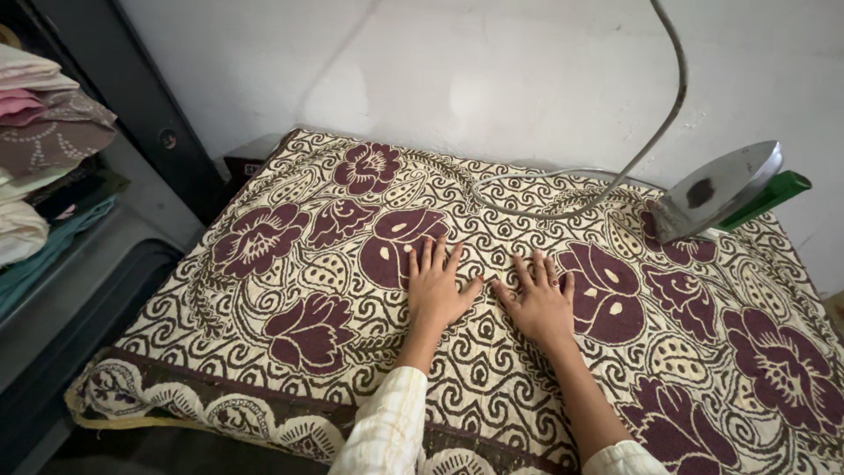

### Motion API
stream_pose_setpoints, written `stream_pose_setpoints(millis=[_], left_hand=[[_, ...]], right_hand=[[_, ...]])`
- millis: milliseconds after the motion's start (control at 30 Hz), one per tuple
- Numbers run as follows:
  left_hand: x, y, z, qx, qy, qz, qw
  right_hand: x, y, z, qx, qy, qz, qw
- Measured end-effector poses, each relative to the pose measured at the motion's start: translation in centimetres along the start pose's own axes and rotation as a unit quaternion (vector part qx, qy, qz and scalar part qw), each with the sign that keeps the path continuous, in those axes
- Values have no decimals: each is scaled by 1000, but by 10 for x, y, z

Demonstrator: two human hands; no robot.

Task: The person unfolds a pink garment on a patterned ironing board and smooths it out by hand. They then use a green electric iron to press the fabric, moving the iron back and forth across the surface to remove wrinkles.

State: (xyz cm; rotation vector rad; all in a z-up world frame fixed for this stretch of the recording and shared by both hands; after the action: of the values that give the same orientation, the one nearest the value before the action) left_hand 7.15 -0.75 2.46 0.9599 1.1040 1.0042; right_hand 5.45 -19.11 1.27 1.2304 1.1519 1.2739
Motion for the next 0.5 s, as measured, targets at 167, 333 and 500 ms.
stream_pose_setpoints(millis=[167,333,500], left_hand=[[1,3,-2,-28,-1,-9,1000],[1,1,-2,-31,-2,-11,999],[1,1,-1,-28,1,-9,1000]], right_hand=[[-2,-3,3,-14,-1,-3,1000],[-4,-6,3,-36,0,11,999],[-5,-8,5,-42,0,14,999]])
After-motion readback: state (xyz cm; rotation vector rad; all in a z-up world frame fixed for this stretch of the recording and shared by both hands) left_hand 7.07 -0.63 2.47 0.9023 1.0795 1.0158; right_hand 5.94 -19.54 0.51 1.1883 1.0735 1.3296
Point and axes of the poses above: each hand's wrist, its own z-axis towards the middle knuckle, its own y-axis out of the back of the hand, x = y × z, the point moved 7 cm from there along z, towards the middle knuckle, and after that the axes turned 4 degrees about -x, right-handed, at the moved point
